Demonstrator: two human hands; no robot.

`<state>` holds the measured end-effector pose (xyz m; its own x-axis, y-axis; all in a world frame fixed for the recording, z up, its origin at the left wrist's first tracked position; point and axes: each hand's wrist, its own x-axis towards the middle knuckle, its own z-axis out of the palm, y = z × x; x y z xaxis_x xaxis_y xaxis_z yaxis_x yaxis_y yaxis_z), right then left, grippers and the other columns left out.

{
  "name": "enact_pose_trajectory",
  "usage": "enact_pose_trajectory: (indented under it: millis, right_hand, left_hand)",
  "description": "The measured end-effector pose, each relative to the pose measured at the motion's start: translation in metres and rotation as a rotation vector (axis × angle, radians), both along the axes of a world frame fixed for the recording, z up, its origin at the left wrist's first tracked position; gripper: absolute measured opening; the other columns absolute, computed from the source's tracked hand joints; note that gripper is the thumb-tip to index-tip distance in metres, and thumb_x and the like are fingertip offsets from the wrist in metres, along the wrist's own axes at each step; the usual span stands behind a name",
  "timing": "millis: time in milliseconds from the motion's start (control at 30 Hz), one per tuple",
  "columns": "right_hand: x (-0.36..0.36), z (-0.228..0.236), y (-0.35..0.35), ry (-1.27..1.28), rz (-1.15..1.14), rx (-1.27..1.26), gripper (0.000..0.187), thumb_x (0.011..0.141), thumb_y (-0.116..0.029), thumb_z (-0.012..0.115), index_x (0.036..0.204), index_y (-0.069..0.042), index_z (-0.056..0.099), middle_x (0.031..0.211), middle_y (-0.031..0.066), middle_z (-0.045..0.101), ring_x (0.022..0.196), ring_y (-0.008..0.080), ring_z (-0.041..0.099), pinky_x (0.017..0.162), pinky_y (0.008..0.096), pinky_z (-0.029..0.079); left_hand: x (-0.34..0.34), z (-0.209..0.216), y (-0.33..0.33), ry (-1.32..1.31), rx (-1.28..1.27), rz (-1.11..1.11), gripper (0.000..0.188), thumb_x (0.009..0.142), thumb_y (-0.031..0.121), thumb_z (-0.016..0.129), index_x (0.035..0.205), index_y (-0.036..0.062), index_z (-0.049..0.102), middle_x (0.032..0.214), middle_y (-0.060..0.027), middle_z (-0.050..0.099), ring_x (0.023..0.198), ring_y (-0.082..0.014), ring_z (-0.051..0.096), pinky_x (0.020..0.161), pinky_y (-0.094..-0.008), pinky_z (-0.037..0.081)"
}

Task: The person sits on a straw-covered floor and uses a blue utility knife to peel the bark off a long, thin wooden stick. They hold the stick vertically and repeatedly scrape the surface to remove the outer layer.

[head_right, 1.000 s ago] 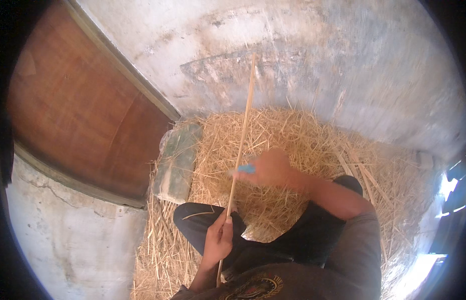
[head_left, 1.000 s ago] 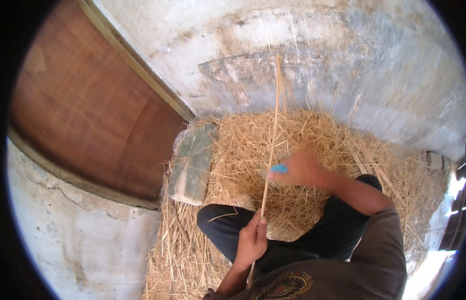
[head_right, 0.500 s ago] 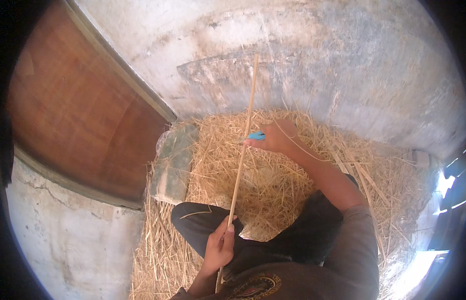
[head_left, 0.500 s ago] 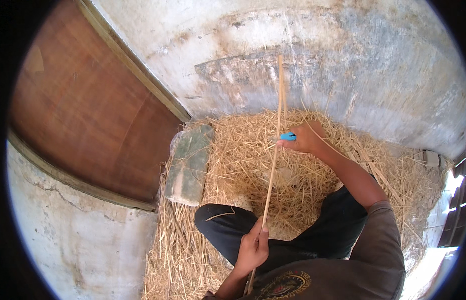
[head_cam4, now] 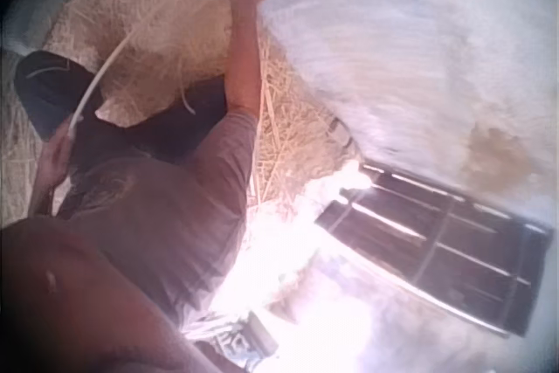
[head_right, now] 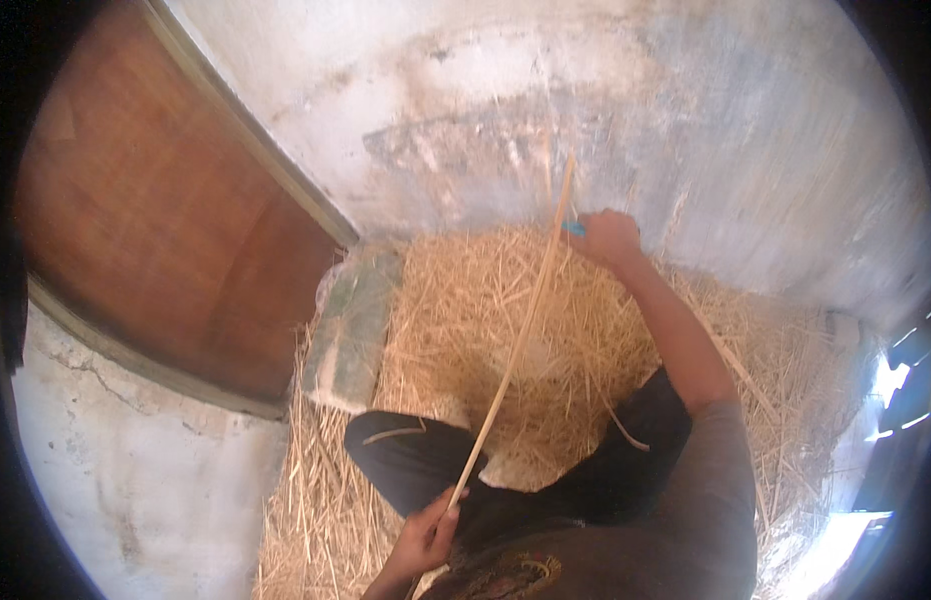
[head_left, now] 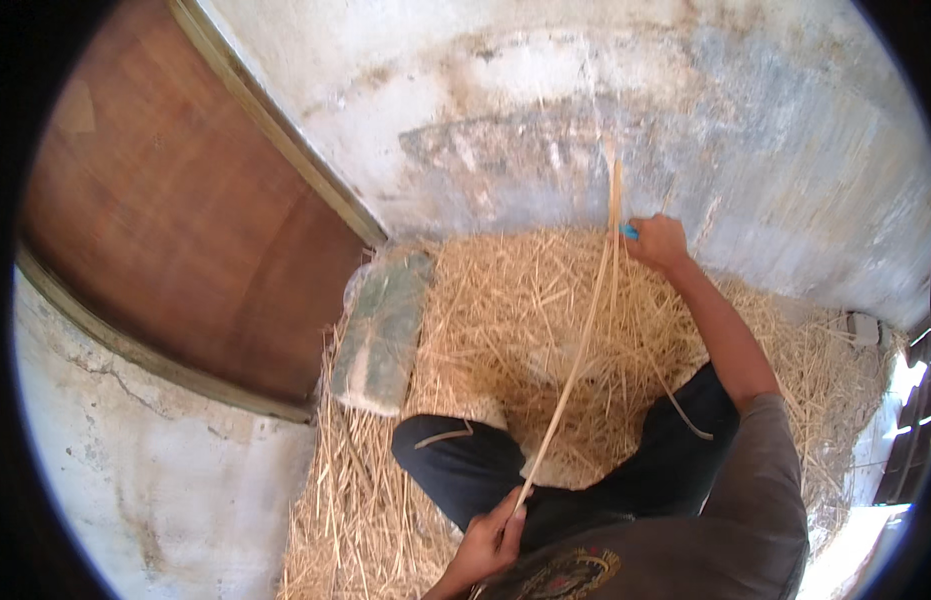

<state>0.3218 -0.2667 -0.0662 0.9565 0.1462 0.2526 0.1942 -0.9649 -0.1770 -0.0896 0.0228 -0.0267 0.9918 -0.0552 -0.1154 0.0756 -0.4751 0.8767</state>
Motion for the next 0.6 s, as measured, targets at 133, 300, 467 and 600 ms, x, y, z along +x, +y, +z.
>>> enact_pose_trajectory:
  millis: [133,300,467,600]
  right_hand:
    - [0.021,0.005,-0.023,-0.043,-0.023,-0.061,0.059,0.081,-0.064,0.054,0.077,-0.007,0.068,0.063,0.0142,0.062,0.065,0.0307,0.064,0.061,0.0419,0.051]
    - [0.028,-0.032,-0.065,-0.164,0.043,-0.066,0.057,0.082,-0.061,0.053,0.066,-0.007,0.065,0.057,0.0154,0.058,0.058,0.0340,0.060,0.055,0.0473,0.048]
    - [0.026,-0.062,-0.069,-0.183,0.046,0.038,0.060,0.086,-0.060,0.050,0.066,-0.004,0.063,0.056,0.0151,0.058,0.055,0.0329,0.059,0.054,0.0461,0.047]
    - [0.027,-0.076,-0.027,0.536,-0.063,0.728,0.065,0.091,-0.061,0.043,0.072,-0.002,0.061,0.055,0.0136,0.055,0.048,0.0289,0.054,0.049,0.0422,0.044]
  left_hand:
    - [-0.029,0.008,0.010,0.013,0.107,-0.039,0.037,0.100,0.028,0.044,0.129,0.0062,0.052,0.061,0.0025,0.044,0.056,-0.0065,0.041,0.051,-0.0246,0.035]
    - [-0.035,0.036,-0.002,0.314,-0.094,-0.017,0.037,0.101,0.026,0.044,0.132,0.0088,0.051,0.058,0.0007,0.041,0.054,-0.0079,0.040,0.049,-0.0261,0.035]
    - [-0.033,0.039,-0.012,0.394,-0.056,0.067,0.031,0.100,0.023,0.045,0.123,0.0038,0.055,0.060,0.0043,0.041,0.055,-0.0044,0.039,0.049,-0.0217,0.033]
    - [-0.030,0.002,0.017,0.356,-0.294,0.043,0.031,0.100,0.015,0.045,0.127,0.0009,0.052,0.060,0.0034,0.050,0.047,-0.0051,0.037,0.050,-0.0204,0.033]
